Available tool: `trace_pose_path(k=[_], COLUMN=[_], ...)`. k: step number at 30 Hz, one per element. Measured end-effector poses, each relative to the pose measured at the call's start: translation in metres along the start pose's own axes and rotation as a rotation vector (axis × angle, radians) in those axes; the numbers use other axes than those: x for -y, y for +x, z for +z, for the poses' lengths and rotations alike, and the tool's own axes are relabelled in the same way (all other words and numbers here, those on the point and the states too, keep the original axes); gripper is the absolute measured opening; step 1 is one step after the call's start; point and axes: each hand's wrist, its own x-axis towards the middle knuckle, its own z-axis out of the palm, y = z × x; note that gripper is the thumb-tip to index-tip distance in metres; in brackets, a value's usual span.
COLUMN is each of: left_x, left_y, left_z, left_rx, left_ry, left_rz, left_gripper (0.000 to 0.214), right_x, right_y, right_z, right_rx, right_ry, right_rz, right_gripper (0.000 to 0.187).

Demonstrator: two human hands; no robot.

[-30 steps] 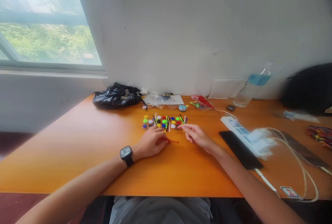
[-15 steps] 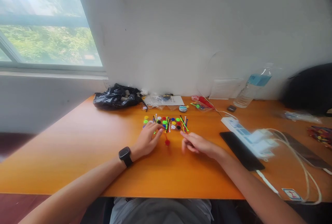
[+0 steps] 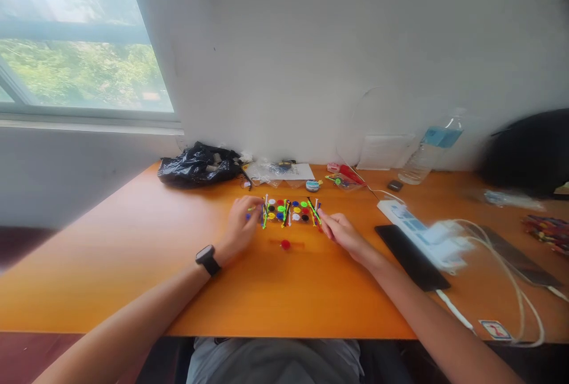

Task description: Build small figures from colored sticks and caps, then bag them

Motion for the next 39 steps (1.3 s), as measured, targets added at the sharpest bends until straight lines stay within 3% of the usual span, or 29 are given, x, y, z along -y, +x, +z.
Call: trace_pose_path(k=[4,7,14,19,31,39], left_x=[0.031,0.050,0.066,0.069,0.068,0.036], left_y=[0.018,0.028,0.027,0.025,0.024,0.021], left_z=[-0.010,-0.017,-0.018,-0.013,-0.012,-0.021], left_rx=[-0.125,-0.124,0.157,0.276,0.302,0.206], left_ry=[-0.026,-0.055,0.118,0.223,0.280,0.282], left_rz=[-0.137,-0.199,-0.070,-0.032,-0.036,0.116], left_gripper=[0.022,0.025,0.040,0.042,0.044,0.019], right_x=[0.000,-0.002,-0.009,-0.011,-0.019,-0.016], right_y=[0.002,0.004,0.006,0.007,0.009,0.007], right_z=[-0.002,-0.003,0.000,0.000,0.000,0.000], right_rx=[-0.041,-0.058,-0.035,-0.020,0.018,0.018], right_ry=[0.020,0.018,0.040,0.020,-0.021,-0.019], right_rz=[0.000,0.003,-0.006,-0.024,-0.075,-0.075], right_gripper=[0.075,0.074,0.073,0.073,0.073,0.072])
